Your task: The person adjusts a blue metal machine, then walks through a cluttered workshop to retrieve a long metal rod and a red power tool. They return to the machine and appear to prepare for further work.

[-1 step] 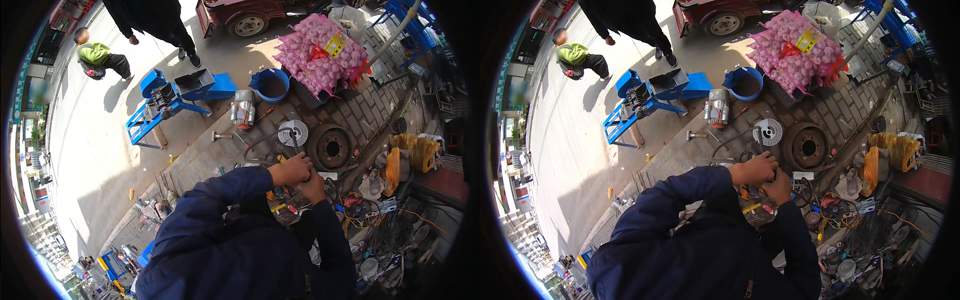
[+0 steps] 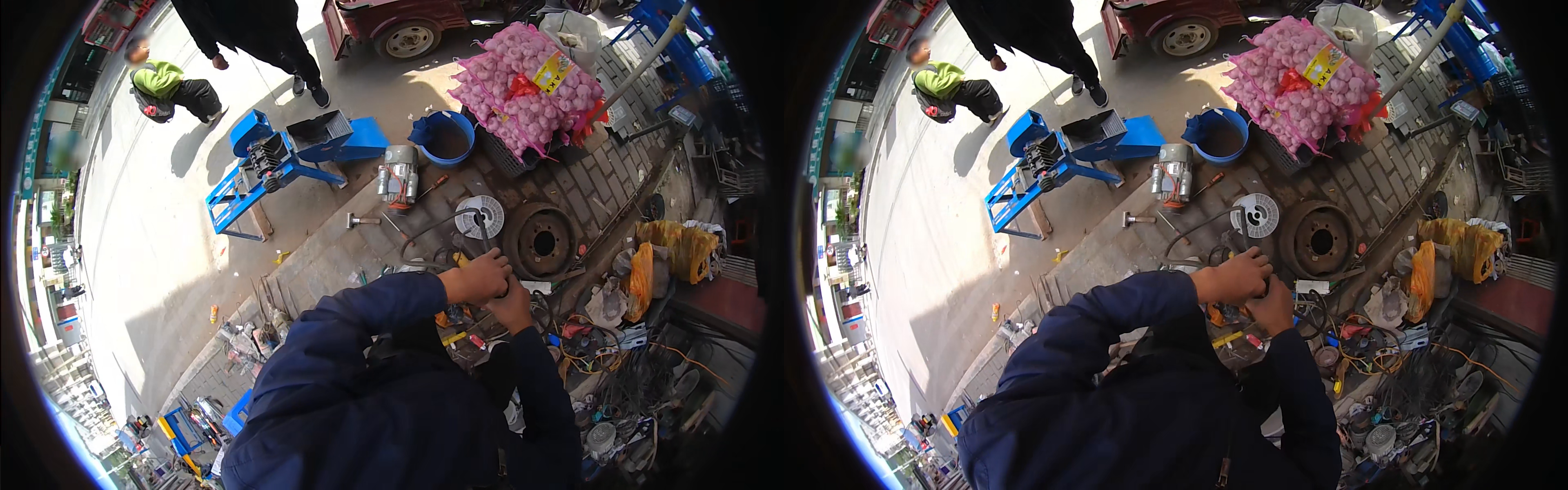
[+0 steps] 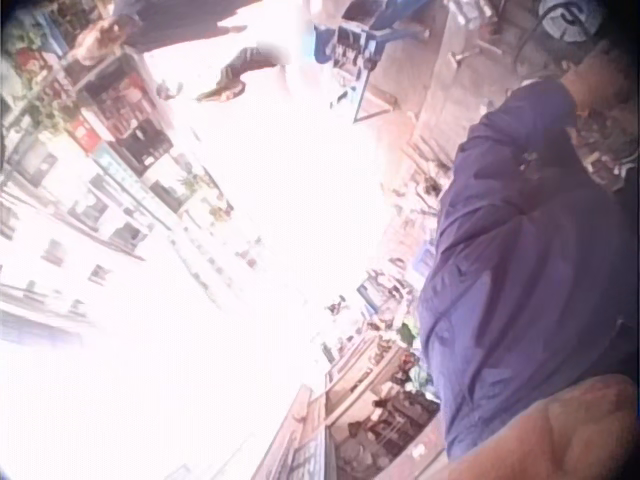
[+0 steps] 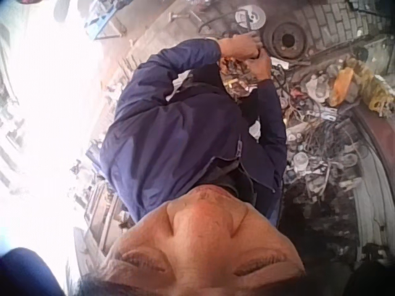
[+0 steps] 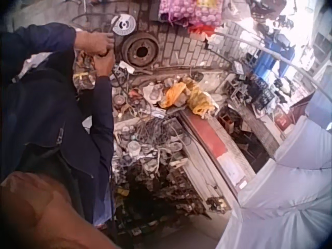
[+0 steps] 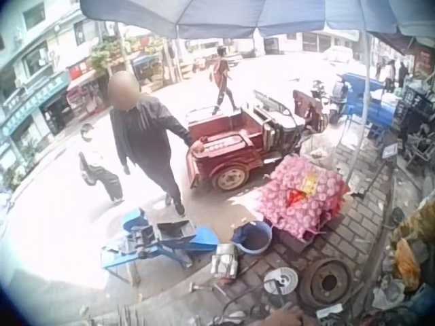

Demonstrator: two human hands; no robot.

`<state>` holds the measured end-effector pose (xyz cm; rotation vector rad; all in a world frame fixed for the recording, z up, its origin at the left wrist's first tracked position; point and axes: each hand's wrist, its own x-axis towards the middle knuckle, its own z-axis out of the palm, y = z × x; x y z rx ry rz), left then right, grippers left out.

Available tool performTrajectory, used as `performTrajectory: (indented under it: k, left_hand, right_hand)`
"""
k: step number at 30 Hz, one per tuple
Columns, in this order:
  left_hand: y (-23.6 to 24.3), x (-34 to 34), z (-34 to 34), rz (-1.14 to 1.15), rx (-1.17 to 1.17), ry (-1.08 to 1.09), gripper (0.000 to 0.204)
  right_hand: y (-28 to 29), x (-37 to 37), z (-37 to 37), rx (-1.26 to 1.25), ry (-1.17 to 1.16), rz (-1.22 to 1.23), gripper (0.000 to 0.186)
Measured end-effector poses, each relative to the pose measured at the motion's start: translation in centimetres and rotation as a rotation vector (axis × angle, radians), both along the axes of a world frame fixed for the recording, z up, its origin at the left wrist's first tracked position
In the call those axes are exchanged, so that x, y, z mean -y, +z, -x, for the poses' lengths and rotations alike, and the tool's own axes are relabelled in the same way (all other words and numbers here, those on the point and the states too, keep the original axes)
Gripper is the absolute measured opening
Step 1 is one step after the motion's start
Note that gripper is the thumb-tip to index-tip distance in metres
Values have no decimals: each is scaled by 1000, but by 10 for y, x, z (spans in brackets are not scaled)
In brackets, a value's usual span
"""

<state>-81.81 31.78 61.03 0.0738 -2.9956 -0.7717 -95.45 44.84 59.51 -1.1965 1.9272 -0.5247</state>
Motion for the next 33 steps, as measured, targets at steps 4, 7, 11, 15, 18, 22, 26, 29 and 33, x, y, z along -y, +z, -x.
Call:
performTrajectory:
  k: [4,7,11,15,18,22,26,29,33]
  left_hand:
    - [19,1,-20,23,-106,194,22]
    - [25,-2,-48,-132,-279,496,37]
    - [10,-18,-84,-1025,137,1022,30]
    - [-14,-39,-62,-2156,-27,1058,40]
    - [-21,-48,-23,-2420,-150,1054,36]
    - [-34,-41,11,-2299,-187,1058,24]
    - [-45,-38,-3,-2183,-229,1099,19]
    - [-45,-24,-34,-2029,-290,1191,16]
    - [-36,29,-91,-1739,-321,1350,16]
  right_hand:
    - [-6,2,3,-172,-28,-104,53]
    - [-5,1,14,-140,-92,-82,51]
    - [-2,4,20,-244,-155,-39,48]
    - [0,4,19,-177,-139,-48,46]
    - [3,1,15,-138,-125,-44,49]
    - [7,-3,20,14,-164,-87,45]
    - [11,0,42,43,-201,-135,38]
    - [17,-1,61,-252,-115,-33,39]
    - [25,-4,76,-382,162,27,67]
